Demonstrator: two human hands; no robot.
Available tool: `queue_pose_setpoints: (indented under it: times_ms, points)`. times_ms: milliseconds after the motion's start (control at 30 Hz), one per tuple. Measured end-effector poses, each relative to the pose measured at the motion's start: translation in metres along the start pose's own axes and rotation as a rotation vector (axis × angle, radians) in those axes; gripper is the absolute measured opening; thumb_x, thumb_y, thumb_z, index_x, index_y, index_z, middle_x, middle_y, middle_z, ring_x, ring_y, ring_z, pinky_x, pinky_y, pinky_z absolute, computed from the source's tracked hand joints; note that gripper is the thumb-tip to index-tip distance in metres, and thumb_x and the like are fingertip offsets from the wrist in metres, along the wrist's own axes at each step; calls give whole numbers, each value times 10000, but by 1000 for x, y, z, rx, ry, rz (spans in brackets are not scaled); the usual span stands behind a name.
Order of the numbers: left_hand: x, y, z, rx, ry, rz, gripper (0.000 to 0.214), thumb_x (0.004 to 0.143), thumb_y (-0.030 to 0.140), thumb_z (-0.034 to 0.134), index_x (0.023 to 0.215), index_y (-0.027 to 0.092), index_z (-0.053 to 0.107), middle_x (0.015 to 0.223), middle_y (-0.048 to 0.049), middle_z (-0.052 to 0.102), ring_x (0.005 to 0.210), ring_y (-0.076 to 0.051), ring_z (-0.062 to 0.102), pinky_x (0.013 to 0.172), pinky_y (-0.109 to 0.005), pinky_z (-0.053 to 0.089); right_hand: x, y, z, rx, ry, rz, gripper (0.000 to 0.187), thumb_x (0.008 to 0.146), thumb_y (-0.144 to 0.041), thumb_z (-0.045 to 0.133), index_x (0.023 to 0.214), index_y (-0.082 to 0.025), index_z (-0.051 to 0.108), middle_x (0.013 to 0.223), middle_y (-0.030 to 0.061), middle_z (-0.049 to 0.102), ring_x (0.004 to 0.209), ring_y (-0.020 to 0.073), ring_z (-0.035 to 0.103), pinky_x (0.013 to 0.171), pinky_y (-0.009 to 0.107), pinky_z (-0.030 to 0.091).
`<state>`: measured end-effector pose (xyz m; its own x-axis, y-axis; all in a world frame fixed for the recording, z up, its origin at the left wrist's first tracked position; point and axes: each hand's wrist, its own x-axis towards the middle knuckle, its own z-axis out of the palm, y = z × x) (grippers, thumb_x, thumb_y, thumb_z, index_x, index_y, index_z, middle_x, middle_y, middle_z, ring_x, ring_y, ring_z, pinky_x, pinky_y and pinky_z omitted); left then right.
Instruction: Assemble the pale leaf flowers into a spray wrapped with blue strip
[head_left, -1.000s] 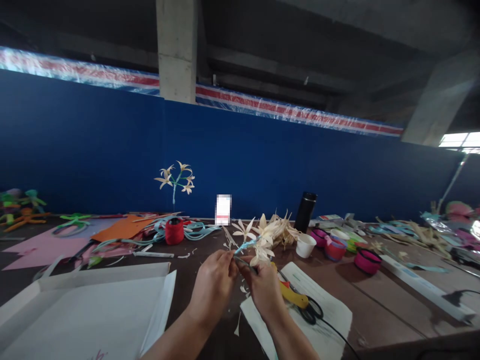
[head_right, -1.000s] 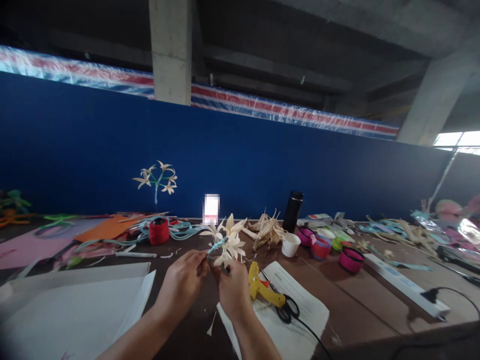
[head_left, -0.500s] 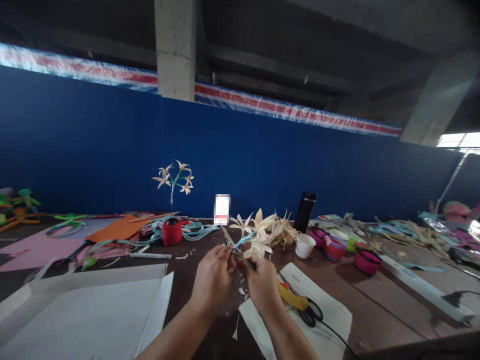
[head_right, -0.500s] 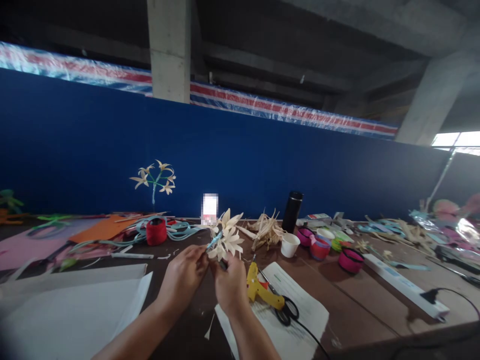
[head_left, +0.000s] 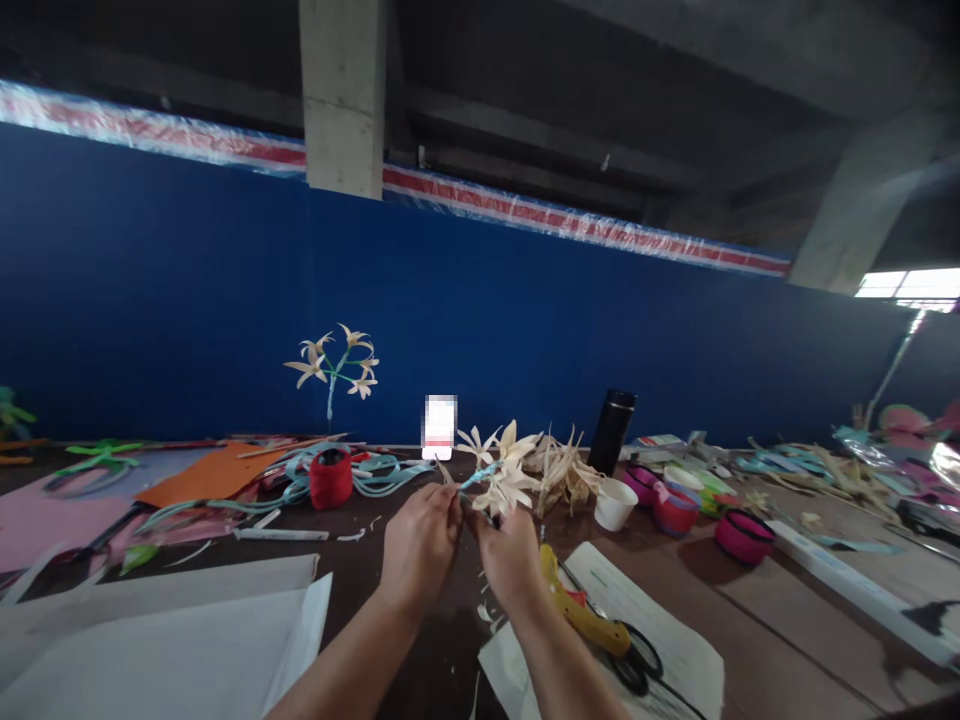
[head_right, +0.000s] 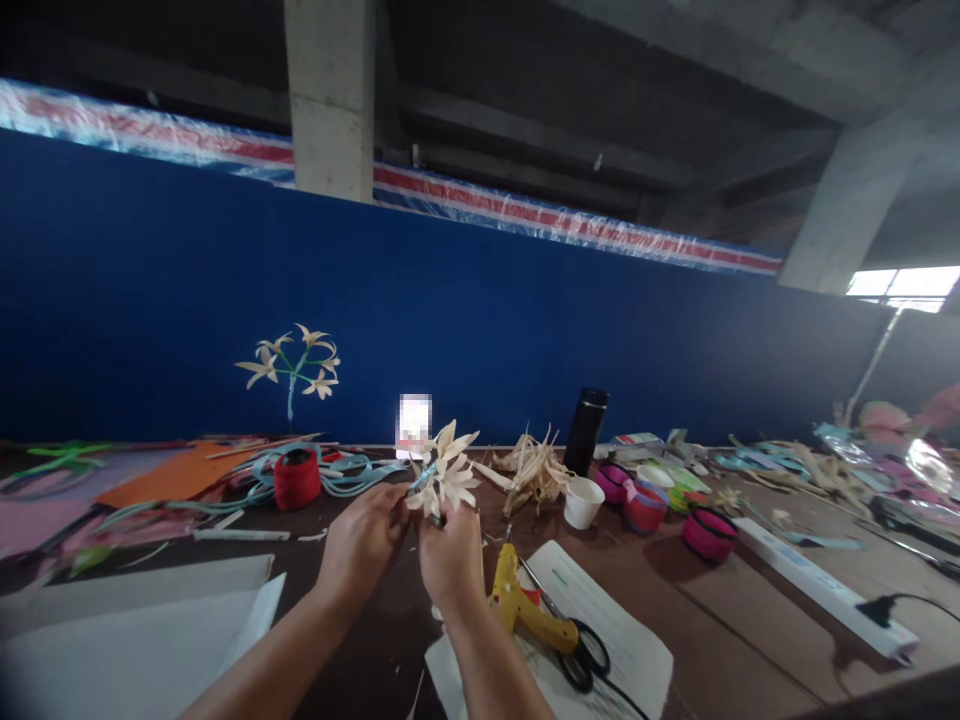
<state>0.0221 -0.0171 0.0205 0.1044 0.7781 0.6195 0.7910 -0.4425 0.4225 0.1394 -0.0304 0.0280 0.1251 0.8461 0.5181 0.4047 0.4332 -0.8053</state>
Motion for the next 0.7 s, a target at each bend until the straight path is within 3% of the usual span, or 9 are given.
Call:
queue_pose_setpoints:
  times_ms: [267,500,700]
  points:
    - [16,-28,26,-33,35,-12,294,857,245,380,991,160,629,937,-79,673,863,-199,621,772,-308,477,22,18,19,16,-34,80,260,733,-163,515,905,-121,704,762,47,714,765,233,630,697,266,457]
    - [6,-38,44,-82,38,37,275,833,201,403,973,172,638,853,-67,679,782,-179,632,731,-293,499,13,38,25,22,-54,100,269,743,-128,493,916,-129,699,844,74,707,776,215,625,753,269,454]
    - [5,-42,49,-64,62,91,280,817,160,406,997,149,621,866,-85,666,798,-191,620,746,-323,504,10,39,25,13,-56,107,279,722,-100,505,919,-135,699,880,88,707,799,223,633,758,271,460]
